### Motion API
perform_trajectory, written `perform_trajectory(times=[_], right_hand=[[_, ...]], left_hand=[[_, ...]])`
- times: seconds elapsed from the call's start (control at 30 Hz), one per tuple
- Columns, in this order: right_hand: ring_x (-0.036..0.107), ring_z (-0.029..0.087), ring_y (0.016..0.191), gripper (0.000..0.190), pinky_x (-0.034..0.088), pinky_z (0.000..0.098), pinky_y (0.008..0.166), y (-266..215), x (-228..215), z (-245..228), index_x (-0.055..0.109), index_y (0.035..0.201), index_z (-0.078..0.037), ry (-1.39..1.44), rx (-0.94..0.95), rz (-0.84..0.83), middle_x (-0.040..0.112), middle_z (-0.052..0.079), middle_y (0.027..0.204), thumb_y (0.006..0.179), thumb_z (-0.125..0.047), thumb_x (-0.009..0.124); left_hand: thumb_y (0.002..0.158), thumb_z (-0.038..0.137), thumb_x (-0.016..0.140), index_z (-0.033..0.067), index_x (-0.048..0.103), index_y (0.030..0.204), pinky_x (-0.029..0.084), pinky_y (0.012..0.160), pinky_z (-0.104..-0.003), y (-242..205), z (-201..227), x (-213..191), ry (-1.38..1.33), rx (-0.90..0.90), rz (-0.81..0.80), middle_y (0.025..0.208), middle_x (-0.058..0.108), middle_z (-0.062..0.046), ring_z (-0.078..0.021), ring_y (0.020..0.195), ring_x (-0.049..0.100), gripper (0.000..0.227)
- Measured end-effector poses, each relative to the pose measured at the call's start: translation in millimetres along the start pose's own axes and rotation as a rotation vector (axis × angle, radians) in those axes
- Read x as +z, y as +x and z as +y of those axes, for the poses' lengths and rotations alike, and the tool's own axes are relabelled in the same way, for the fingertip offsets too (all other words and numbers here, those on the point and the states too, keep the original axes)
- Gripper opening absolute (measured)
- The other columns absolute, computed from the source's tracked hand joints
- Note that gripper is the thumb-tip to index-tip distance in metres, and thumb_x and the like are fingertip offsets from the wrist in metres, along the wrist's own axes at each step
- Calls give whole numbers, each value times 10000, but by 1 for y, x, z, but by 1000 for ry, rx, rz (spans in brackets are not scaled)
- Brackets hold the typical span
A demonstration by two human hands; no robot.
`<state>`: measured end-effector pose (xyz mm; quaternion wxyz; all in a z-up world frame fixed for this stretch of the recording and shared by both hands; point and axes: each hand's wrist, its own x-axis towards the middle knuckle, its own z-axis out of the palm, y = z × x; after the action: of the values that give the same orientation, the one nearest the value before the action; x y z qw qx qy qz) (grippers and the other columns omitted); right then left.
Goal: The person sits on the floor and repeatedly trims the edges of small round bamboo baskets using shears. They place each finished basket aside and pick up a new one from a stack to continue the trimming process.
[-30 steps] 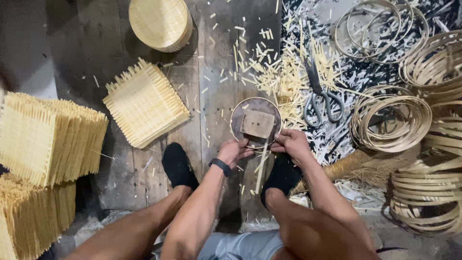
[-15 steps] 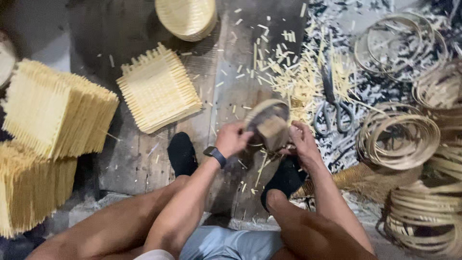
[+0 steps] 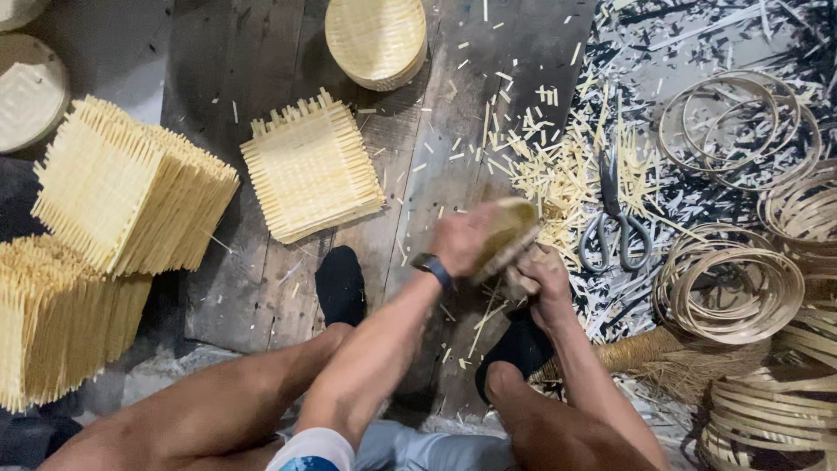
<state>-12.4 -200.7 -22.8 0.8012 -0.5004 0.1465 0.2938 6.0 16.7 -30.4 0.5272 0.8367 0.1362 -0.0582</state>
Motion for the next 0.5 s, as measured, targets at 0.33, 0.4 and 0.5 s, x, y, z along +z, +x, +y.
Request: perform_trajectory(times=[0.33, 0.4, 0.5], right_hand=[[692, 222, 960, 553, 616, 431, 807, -32, -26, -45, 487, 1341, -39, 210, -142, 44, 656, 95, 1097, 817, -174, 601], [689, 248, 1009, 536, 580, 414, 925, -31, -30, -43, 491, 1366, -4, 236, -160, 17, 648, 130, 1142, 864, -153, 606], [673, 229, 1063, 610, 553, 375, 981, -28, -42, -33, 487, 1425, -17, 181, -198, 37, 641, 120, 1190, 837, -130, 604]], left_hand=[[982, 289, 640, -56, 703, 1153, 582, 761, -471, -8, -99, 5, -863, -708, 344, 1028, 743, -159, -274, 868, 706, 391], [946, 230, 661, -20, 712, 1185, 580, 880, -444, -24, -86, -1, -386, -511, 309, 1097, 758, -174, -277, 977, 735, 349], [825, 129, 678, -25, 659, 1260, 479, 1000, -509, -37, -72, -23, 302, 42, 278, 1259, 652, -240, -387, 1172, 607, 461]])
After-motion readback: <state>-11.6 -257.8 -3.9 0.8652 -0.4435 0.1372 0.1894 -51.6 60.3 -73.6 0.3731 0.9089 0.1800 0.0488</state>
